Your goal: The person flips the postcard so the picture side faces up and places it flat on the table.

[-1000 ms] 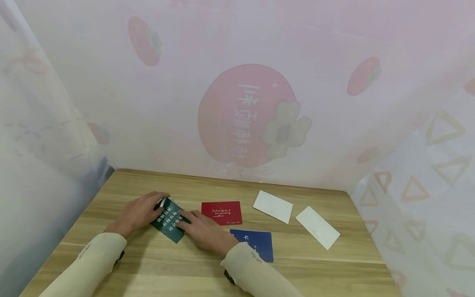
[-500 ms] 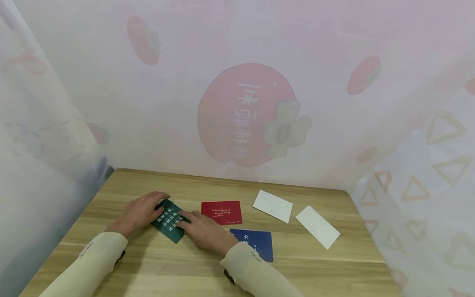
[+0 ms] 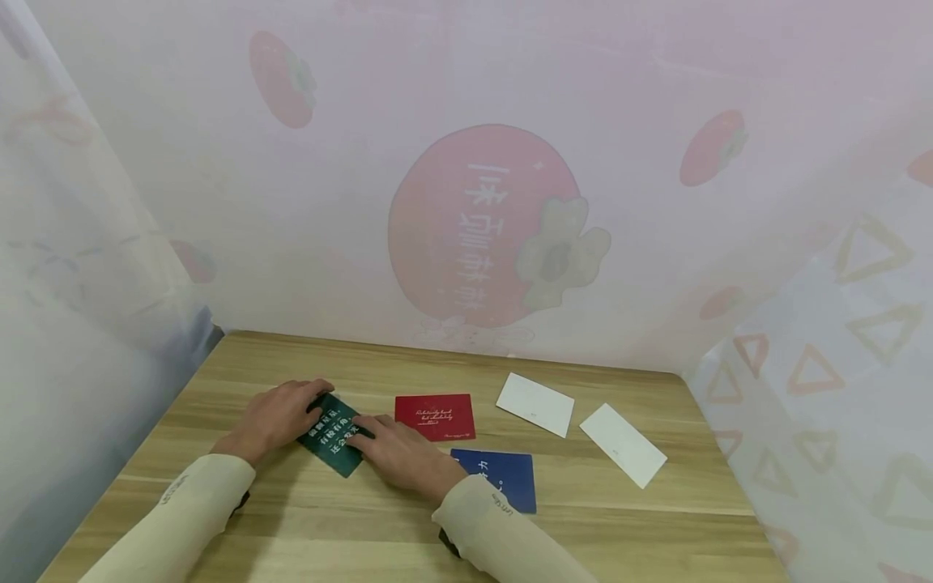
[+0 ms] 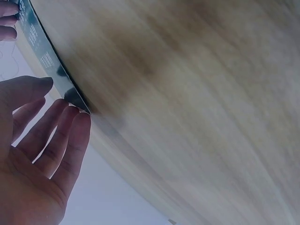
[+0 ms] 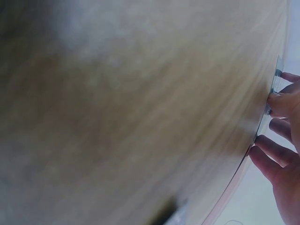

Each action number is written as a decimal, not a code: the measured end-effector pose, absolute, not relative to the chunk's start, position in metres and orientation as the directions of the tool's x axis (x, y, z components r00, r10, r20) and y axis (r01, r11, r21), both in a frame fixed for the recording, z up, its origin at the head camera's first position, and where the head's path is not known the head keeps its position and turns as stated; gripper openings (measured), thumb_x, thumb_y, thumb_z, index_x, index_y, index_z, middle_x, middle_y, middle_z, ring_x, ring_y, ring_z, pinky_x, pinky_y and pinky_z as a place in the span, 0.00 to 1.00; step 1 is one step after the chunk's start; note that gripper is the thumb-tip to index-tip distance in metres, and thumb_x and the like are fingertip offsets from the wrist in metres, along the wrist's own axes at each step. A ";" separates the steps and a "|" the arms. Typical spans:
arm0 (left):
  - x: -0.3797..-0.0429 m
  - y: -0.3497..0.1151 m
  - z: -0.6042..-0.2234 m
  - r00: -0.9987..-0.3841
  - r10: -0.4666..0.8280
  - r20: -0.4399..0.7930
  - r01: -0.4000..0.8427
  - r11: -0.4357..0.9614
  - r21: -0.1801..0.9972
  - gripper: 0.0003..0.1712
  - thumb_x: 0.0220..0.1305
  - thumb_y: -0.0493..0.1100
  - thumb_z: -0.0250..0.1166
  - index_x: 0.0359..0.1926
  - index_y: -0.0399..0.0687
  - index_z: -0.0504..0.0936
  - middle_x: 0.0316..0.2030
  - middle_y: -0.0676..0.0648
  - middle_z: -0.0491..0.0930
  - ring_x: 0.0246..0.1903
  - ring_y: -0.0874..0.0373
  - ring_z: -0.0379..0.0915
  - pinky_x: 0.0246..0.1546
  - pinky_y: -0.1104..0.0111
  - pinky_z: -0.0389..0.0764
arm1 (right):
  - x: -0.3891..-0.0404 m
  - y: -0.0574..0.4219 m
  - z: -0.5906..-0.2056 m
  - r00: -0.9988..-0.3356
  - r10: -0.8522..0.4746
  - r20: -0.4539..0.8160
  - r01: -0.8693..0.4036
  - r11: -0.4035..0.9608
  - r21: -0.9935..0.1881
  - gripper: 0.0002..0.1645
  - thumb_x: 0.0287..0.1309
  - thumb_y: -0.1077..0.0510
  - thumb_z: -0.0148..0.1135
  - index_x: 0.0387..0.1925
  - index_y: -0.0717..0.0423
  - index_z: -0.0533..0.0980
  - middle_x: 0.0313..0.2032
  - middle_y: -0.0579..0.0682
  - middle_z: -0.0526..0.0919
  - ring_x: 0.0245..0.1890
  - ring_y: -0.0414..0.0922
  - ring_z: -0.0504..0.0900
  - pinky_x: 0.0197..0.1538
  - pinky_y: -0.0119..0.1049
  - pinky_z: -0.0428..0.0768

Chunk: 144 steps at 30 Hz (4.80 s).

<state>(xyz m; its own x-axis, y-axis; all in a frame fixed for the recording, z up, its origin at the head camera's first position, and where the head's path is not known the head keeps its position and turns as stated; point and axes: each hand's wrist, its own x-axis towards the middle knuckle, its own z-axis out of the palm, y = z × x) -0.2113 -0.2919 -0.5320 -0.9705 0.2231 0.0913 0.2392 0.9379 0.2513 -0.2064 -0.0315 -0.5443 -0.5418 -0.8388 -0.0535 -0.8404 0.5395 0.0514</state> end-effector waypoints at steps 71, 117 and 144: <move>-0.209 -0.238 -0.518 -0.943 0.289 0.164 0.321 0.919 0.228 0.15 0.73 0.44 0.72 0.58 0.49 0.88 0.62 0.42 0.86 0.61 0.40 0.81 0.57 0.43 0.87 | -0.213 0.025 -0.532 -0.631 -0.775 0.029 -0.776 0.631 -0.018 0.24 0.81 0.45 0.60 0.72 0.40 0.78 0.75 0.44 0.77 0.75 0.45 0.74 0.78 0.42 0.75; -0.212 -0.188 -0.522 -0.922 0.344 0.176 0.382 0.879 0.285 0.16 0.73 0.42 0.71 0.59 0.48 0.88 0.61 0.44 0.86 0.60 0.44 0.82 0.55 0.48 0.88 | -0.220 0.079 -0.532 -0.697 -0.717 0.037 -0.716 0.697 0.019 0.26 0.80 0.45 0.61 0.74 0.42 0.78 0.73 0.47 0.79 0.73 0.47 0.78 0.75 0.47 0.79; -0.209 -0.170 -0.523 -0.935 0.335 0.115 0.354 0.888 0.293 0.19 0.72 0.45 0.74 0.61 0.48 0.88 0.61 0.44 0.87 0.59 0.47 0.82 0.61 0.50 0.87 | -0.220 0.101 -0.536 -0.714 -0.698 0.058 -0.700 0.714 -0.021 0.25 0.81 0.44 0.61 0.71 0.44 0.80 0.73 0.48 0.79 0.72 0.49 0.78 0.75 0.47 0.79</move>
<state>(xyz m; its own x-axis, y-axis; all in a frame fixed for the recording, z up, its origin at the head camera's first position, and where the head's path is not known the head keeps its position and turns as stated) -0.2093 -0.1696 -0.5234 -0.9352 0.3349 0.1155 0.3542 0.8879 0.2935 -0.2198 0.1014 -0.5360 -0.7140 -0.6978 0.0576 -0.6997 0.7142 -0.0212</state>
